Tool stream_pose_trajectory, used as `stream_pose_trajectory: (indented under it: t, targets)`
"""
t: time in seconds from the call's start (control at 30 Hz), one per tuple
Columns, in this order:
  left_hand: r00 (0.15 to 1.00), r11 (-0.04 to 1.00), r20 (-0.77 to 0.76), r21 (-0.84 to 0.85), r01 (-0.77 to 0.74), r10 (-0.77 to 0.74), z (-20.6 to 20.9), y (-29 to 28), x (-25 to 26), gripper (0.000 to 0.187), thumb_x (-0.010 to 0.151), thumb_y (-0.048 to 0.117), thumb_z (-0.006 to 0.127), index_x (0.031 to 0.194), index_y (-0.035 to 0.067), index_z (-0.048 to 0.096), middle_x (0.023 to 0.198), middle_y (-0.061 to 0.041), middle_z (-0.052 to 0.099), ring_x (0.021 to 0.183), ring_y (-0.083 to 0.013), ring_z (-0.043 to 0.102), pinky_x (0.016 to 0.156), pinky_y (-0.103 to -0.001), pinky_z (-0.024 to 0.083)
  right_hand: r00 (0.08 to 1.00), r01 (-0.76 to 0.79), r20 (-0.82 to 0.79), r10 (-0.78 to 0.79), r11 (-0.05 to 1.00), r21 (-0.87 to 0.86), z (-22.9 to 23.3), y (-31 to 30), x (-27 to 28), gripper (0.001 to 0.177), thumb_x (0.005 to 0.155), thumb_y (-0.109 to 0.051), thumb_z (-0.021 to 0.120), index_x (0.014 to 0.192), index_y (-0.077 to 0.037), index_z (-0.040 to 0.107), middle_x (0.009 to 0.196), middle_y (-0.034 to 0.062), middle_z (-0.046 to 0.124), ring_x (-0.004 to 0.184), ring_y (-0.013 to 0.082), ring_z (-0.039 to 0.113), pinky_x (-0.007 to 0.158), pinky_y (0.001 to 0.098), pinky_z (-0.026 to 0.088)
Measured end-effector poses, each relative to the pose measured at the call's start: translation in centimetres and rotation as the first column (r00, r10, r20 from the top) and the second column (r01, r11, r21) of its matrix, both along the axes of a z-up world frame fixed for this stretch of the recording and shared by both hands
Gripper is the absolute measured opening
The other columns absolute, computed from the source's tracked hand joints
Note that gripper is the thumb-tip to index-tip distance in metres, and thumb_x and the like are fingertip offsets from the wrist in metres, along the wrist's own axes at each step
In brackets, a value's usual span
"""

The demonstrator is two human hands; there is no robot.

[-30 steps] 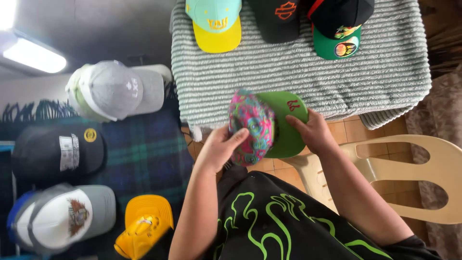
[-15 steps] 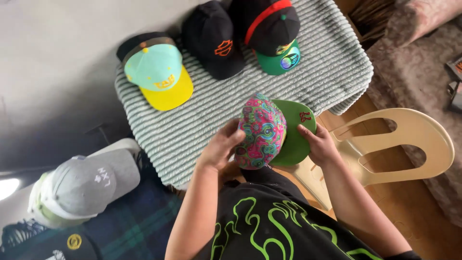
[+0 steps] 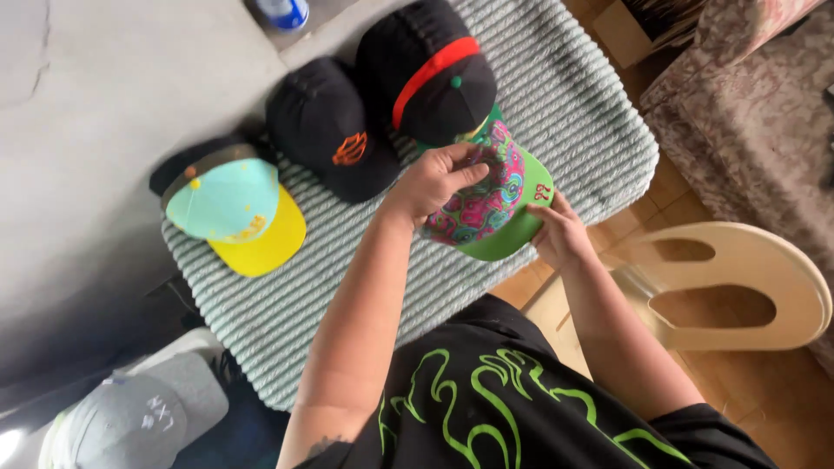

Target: Cleaning and steaming baseball caps to restore their shape and remove lint using a brush and a handheld steamer.

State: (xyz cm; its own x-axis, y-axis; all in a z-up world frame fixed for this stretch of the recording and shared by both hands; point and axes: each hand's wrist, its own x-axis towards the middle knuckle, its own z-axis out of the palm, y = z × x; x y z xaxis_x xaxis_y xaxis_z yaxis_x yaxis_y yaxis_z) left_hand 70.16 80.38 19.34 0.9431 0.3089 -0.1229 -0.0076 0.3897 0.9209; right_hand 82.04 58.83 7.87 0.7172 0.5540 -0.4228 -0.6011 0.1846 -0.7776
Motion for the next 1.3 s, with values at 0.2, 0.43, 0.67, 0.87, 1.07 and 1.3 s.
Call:
stream_pose_trajectory:
  t: [0.2, 0.43, 0.67, 0.87, 1.07, 1.3]
  targets:
    - [0.974, 0.890, -0.202, 0.456, 0.001, 0.102, -6.8, 5.5, 9.4, 0.051, 0.087, 0.030, 0.084, 0.134, 0.023, 0.065, 0.110, -0.010, 0.078, 0.108, -0.0227, 0.073, 0.095, -0.039, 0.059, 0.980, 0.088, -0.180, -0.084, 0.996, 0.014, -9.1, 1.7, 6.3, 0.033, 0.095, 0.001, 0.067, 0.123, -0.015, 0.058, 0.116, 0.0117, 0.070, 0.102, 0.0380, 0.074, 0.087, 0.0626, 0.060]
    - [0.845, 0.649, -0.374, 0.759, 0.042, 0.383, -8.4, 8.2, 11.0, 0.033, 0.086, 0.034, 0.080, 0.119, 0.031, 0.073, 0.096, 0.003, 0.080, 0.096, -0.0170, 0.076, 0.083, -0.033, 0.063, 0.948, 0.037, -0.311, -0.072, 0.993, -0.116, -13.7, 6.7, 7.5, 0.032, 0.096, -0.005, 0.072, 0.119, -0.020, 0.056, 0.120, 0.0072, 0.069, 0.108, 0.0328, 0.072, 0.094, 0.0612, 0.059]
    - [0.912, 0.522, -0.145, 0.849, -0.085, 0.384, -9.1, 9.0, 12.2, 0.024, 0.094, 0.027, 0.075, 0.118, 0.024, 0.074, 0.097, -0.001, 0.080, 0.094, -0.0200, 0.077, 0.082, -0.035, 0.063, 0.961, -0.274, -0.159, 0.224, 0.824, -0.497, -12.1, 7.4, 9.0, 0.048, 0.099, -0.029, 0.076, 0.131, -0.007, 0.048, 0.117, 0.0208, 0.064, 0.086, 0.0412, 0.073, 0.075, 0.0547, 0.065]
    - [0.880, 0.424, -0.090, 0.896, -0.133, 0.466, -8.7, 9.5, 13.6, 0.023, 0.096, 0.029, 0.069, 0.118, 0.025, 0.071, 0.104, 0.005, 0.079, 0.099, -0.0154, 0.076, 0.086, -0.032, 0.060, 0.879, -0.437, -0.183, 0.440, 0.591, -0.678, -3.4, 10.5, 11.2, 0.039, 0.102, -0.035, 0.066, 0.125, -0.004, 0.057, 0.103, 0.0176, 0.070, 0.070, 0.0256, 0.072, 0.060, 0.0355, 0.065]
    - [0.771, 0.181, 0.204, 0.907, -0.381, 0.603, -9.3, 7.5, 11.1, 0.034, 0.096, 0.033, 0.072, 0.125, 0.018, 0.066, 0.112, 0.000, 0.072, 0.104, -0.0204, 0.071, 0.092, -0.035, 0.056, 0.617, -0.608, -0.263, 0.742, 0.237, -0.757, -2.3, 11.1, 13.1, 0.045, 0.106, -0.033, 0.057, 0.122, 0.010, 0.060, 0.088, 0.0205, 0.076, 0.068, 0.0234, 0.077, 0.058, 0.0320, 0.065]
    - [0.383, 0.428, -0.206, 0.577, -0.696, 0.901, -12.3, -0.5, 5.7, 0.057, 0.107, 0.037, 0.057, 0.152, 0.006, 0.039, 0.153, -0.026, 0.034, 0.142, -0.0471, 0.039, 0.114, -0.058, 0.037, 0.488, -0.472, 0.090, 0.868, 0.349, -0.810, 0.8, 10.0, 17.2, 0.051, 0.108, -0.033, 0.062, 0.145, 0.002, 0.052, 0.117, 0.0303, 0.067, 0.102, 0.0375, 0.071, 0.081, 0.0455, 0.062]
